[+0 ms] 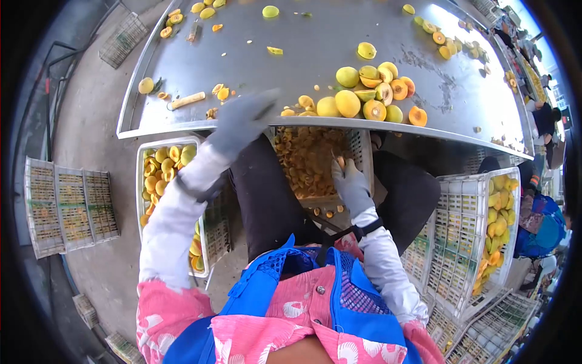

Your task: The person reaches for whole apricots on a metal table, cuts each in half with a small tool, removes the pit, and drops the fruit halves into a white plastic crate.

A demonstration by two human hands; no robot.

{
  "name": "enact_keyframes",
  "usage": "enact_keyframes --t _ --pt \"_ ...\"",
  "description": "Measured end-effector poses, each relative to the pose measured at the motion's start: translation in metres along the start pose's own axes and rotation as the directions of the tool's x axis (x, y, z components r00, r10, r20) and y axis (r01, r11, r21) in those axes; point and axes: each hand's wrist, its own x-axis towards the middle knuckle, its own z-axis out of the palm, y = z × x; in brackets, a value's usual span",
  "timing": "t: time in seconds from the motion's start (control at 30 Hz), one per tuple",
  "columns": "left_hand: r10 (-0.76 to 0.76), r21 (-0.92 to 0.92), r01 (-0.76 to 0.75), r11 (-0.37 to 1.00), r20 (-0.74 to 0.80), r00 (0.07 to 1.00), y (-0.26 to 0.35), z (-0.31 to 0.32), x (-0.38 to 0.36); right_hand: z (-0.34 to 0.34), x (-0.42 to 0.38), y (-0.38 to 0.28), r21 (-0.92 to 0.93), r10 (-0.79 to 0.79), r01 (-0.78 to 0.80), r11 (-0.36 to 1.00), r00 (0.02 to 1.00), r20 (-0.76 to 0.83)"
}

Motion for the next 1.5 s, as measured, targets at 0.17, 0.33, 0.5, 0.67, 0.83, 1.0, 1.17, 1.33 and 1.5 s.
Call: enact_keyframes --t 0.17,0.33,0.5,0.67,0.83,1.0,1.17,1.33,1.5 --pt "0.165 0.206 -0.270 0.941 0.417 0.894 0.016 0.146 0.137 -0.021 -0.041 0.032 0.465 -0.067 0.069 0.883 0.998 -0.021" --pt "-0.141 0.370 -0.154 0.916 0.657 0.741 0.033 0.200 0.198 -0.035 -0.054 0.040 0.771 0.123 -0.278 0.572 0.959 0.255" --pt "-0.436 -0.247 0.668 0.702 0.592 0.678 0.004 0.182 0.178 -0.061 -0.036 0.024 0.903 -0.070 -0.075 0.423 0.991 0.115" --pt "-0.071 -0.794 0.598 0.106 0.594 0.801 0.043 0.106 0.089 -0.086 -0.022 -0.011 0.960 -0.160 -0.119 0.255 0.974 0.163" --pt "-0.202 -0.637 0.400 0.658 0.363 0.910 0.112 0.074 0.036 -0.078 -0.023 -0.029 0.785 -0.214 0.177 0.594 0.975 -0.057" --pt "-0.170 -0.879 0.392 0.273 0.357 0.918 0.115 0.079 0.010 -0.074 -0.040 -0.039 0.593 -0.240 0.336 0.732 0.941 -0.236" --pt "0.010 -0.475 0.054 0.878 0.131 0.991 0.120 0.059 -0.003 -0.075 -0.053 -0.038 0.426 -0.283 0.379 0.821 0.919 -0.273" --pt "-0.251 -0.802 0.278 0.529 0.165 0.954 0.117 0.071 -0.013 -0.076 -0.060 -0.039 0.453 -0.292 0.377 0.808 0.924 -0.248" --pt "-0.331 -0.898 0.434 0.079 0.387 0.861 0.137 0.055 -0.009 -0.077 -0.067 -0.046 0.456 -0.295 0.396 0.797 0.914 -0.279"
